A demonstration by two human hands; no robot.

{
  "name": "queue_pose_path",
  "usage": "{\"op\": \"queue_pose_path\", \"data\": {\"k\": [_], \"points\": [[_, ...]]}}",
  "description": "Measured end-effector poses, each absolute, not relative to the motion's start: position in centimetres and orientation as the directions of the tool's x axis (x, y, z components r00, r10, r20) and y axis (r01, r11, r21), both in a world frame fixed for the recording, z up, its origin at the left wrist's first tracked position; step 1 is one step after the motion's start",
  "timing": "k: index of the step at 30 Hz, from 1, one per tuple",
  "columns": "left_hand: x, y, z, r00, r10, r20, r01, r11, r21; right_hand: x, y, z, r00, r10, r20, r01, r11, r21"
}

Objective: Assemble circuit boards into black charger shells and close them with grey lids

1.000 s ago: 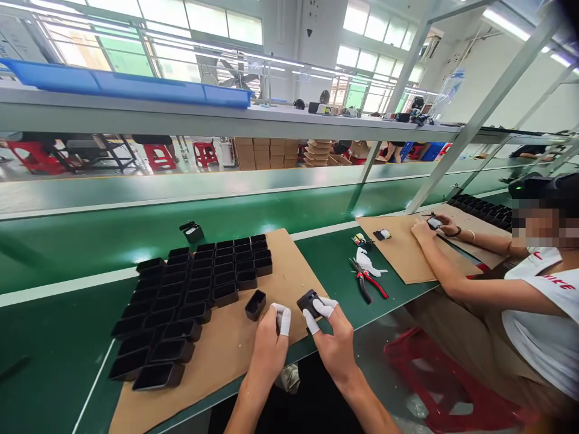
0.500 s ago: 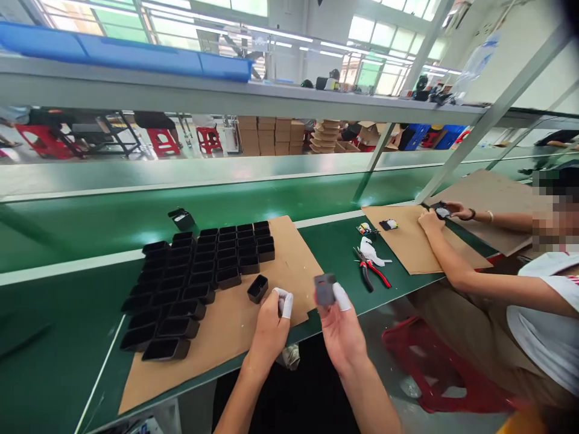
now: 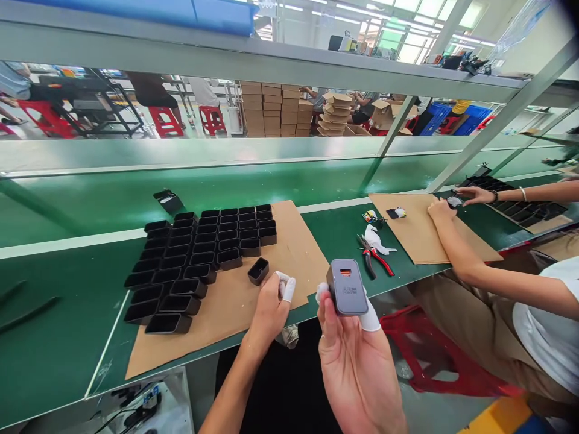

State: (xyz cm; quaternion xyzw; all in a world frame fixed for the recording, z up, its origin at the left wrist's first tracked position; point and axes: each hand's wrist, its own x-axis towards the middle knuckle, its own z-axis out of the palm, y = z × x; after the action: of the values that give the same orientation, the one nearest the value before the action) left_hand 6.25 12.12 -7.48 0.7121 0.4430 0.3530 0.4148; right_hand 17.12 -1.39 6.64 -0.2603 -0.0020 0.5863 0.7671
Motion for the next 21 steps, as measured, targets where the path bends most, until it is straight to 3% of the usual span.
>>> {"op": "queue_pose_path", "data": {"k": [6, 16, 21], "points": [[6.3, 12.2, -7.2, 0.353, 0.925, 0.14, 0.344, -0.267, 0.9, 17.3, -2.0, 6.0, 0.357, 0.896, -0.263, -0.816, 0.162, -0.555], [6.2, 12.0, -7.1, 0.364, 0.922, 0.134, 0.324, -0.26, 0.91, 16.5, -1.0, 8.2, 0.374, 0.909, -0.185, -0.789, 0.207, -0.579], [6.3, 12.2, -7.6, 0.366, 0.921, 0.132, 0.315, -0.256, 0.914, 15.8, -0.7, 8.6, 0.397, 0.89, -0.223, -0.776, 0.196, -0.6]]}}
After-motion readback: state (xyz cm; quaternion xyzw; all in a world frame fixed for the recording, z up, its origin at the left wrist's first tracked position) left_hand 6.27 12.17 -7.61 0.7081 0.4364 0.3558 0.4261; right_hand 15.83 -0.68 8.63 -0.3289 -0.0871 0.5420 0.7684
